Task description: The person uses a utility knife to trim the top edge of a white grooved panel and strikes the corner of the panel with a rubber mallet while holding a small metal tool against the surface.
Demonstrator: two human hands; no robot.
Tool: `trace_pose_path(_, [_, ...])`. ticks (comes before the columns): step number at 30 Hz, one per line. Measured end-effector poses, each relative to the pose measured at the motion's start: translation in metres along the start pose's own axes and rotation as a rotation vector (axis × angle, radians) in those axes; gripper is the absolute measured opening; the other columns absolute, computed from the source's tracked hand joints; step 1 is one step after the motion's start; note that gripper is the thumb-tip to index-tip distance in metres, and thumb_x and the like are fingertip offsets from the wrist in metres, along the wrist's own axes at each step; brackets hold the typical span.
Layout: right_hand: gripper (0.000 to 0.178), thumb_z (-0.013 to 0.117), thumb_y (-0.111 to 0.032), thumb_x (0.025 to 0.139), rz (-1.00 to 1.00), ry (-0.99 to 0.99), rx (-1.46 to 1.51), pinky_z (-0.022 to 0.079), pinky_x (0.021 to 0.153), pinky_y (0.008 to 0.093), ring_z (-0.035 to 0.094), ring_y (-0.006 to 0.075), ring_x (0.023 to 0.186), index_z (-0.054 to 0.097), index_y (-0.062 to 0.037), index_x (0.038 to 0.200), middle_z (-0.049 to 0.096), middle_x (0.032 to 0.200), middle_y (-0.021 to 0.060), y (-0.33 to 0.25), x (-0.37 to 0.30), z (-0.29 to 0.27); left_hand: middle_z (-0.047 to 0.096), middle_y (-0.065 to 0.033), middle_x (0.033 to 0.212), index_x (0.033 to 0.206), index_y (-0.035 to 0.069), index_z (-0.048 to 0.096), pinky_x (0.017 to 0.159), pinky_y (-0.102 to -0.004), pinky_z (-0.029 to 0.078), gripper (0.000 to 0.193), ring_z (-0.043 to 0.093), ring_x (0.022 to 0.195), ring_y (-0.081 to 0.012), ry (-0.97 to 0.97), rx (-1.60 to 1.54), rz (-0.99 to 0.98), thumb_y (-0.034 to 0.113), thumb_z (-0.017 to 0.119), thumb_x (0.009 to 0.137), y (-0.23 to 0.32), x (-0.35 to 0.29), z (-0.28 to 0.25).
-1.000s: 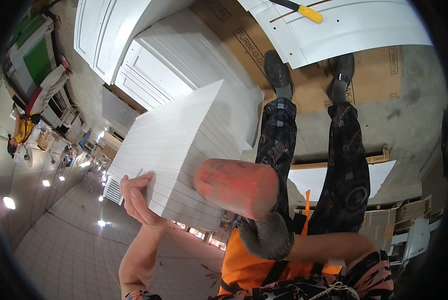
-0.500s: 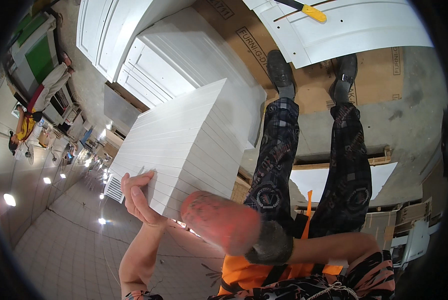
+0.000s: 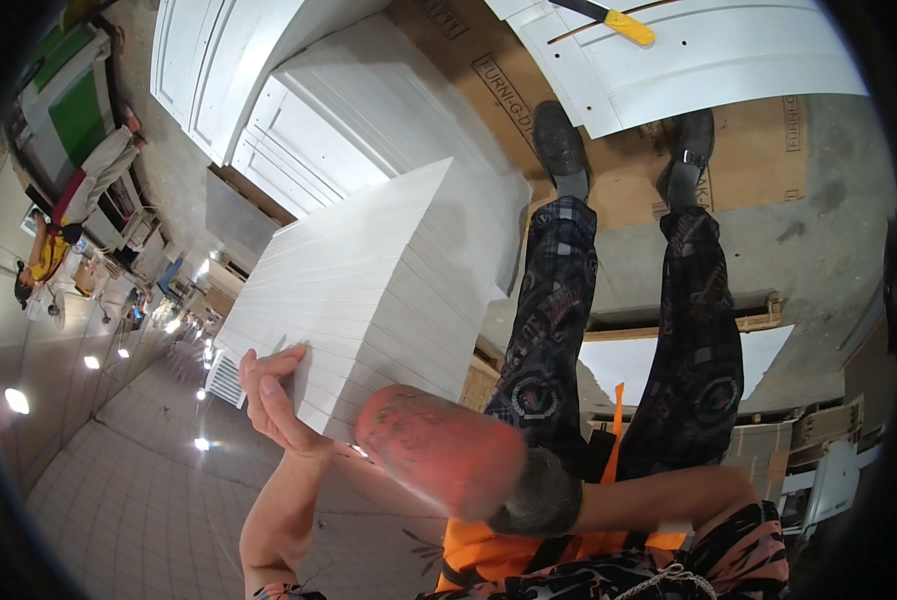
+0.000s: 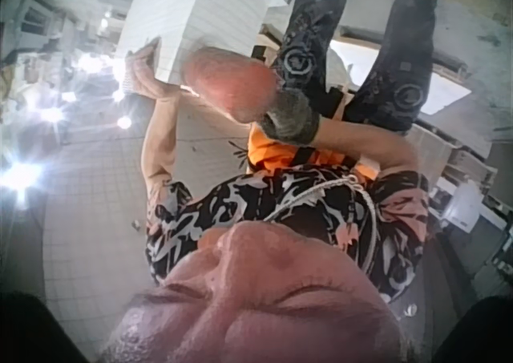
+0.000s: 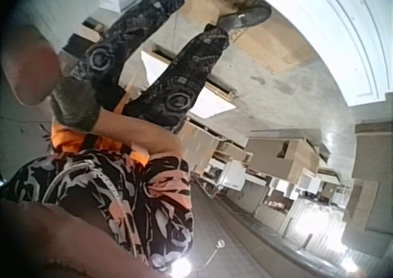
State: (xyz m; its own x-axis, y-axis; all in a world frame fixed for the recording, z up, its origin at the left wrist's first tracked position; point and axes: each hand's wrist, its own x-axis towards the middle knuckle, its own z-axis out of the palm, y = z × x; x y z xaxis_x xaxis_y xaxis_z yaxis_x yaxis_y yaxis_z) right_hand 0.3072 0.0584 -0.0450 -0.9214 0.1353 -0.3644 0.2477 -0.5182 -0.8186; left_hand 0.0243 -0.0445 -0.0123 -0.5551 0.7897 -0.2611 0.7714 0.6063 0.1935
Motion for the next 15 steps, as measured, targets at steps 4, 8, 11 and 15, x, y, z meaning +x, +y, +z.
trace_pose_path(4, [0.037,0.071,-0.017,0.083,-0.156,0.107,-0.215,0.053,0.06,0.0443,0.066,0.0336,0.073,0.06,-0.0042,0.115,0.065,0.094,0.015,0.007,-0.001,0.0,0.065,-0.0166,0.09,0.11,-0.001,0.056,0.104,-0.0542,0.035,0.031,0.062,0.078,-0.0265,-0.057,0.039,-0.014,0.018,0.032,0.102,-0.001,-0.001,-0.004])
trace_pose_path(8, [0.035,0.071,-0.018,0.083,0.03,0.043,-0.134,0.052,0.058,0.0453,0.065,0.0333,0.07,0.06,-0.0035,0.114,0.065,0.092,0.0149,0.001,0.006,-0.004,0.063,-0.0171,0.095,0.126,0.003,0.047,0.103,-0.0557,0.036,0.029,0.061,0.078,-0.0254,-0.004,0.074,0.208,0.017,0.038,0.103,0.003,0.008,0.002])
trace_pose_path(11, [0.045,0.071,-0.023,0.083,0.02,-0.023,-0.295,0.054,0.068,0.0445,0.066,0.0364,0.085,0.059,-0.0017,0.121,0.064,0.106,0.019,0.008,-0.005,-0.001,0.062,-0.017,0.097,0.132,0.005,0.042,0.102,-0.0561,0.036,0.031,0.06,0.078,-0.0252,0.015,0.07,0.256,0.016,0.04,0.103,0.001,0.008,0.004])
trace_pose_path(15, [0.035,0.072,-0.022,0.082,-0.123,0.011,-0.399,0.052,0.059,0.0456,0.065,0.0329,0.072,0.062,-0.0036,0.11,0.065,0.091,0.0153,0.011,-0.005,0.004,0.062,-0.0169,0.096,0.13,0.005,0.044,0.103,-0.056,0.036,0.03,0.06,0.078,-0.0256,0.0,0.046,0.217,0.017,0.04,0.103,-0.01,0.0,-0.003])
